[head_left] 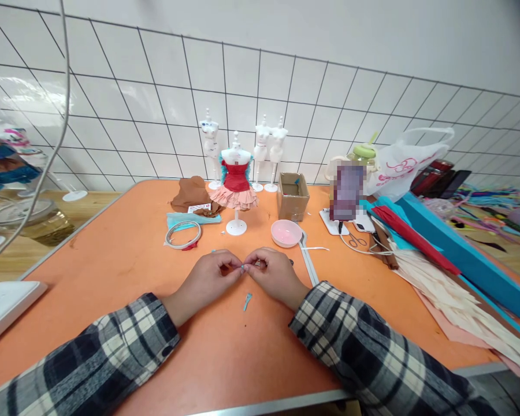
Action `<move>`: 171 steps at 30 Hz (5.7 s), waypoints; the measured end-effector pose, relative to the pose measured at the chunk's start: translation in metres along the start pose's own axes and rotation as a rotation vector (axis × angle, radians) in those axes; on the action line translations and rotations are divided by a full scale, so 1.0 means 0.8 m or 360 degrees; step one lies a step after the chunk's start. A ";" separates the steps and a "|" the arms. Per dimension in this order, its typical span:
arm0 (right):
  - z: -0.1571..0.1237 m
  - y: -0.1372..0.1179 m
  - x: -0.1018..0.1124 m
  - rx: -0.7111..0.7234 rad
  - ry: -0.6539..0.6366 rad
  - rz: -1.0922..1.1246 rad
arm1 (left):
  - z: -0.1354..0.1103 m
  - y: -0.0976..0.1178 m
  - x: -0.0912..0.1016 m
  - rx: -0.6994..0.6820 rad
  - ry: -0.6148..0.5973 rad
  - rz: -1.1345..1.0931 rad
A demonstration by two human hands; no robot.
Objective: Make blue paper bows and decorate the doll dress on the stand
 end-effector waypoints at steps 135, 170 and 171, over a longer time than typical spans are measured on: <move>0.001 0.005 0.006 -0.0460 -0.0042 0.0774 | 0.002 0.020 0.002 0.0292 0.0107 -0.0263; 0.003 0.007 0.000 -0.0315 -0.0202 0.0865 | -0.002 0.019 0.002 0.0082 -0.0039 -0.0174; 0.003 0.008 -0.001 -0.0292 -0.0210 0.0851 | -0.002 0.019 0.002 0.0073 -0.0051 -0.0181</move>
Point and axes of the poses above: each hand's wrist, its own z-axis towards the middle knuckle, its own x-axis out of the back of the hand, y = z × x, the point moved 1 cm from there along z, towards the middle knuckle, and after that the axes turned 4 degrees about -z, right-handed, at the moved point
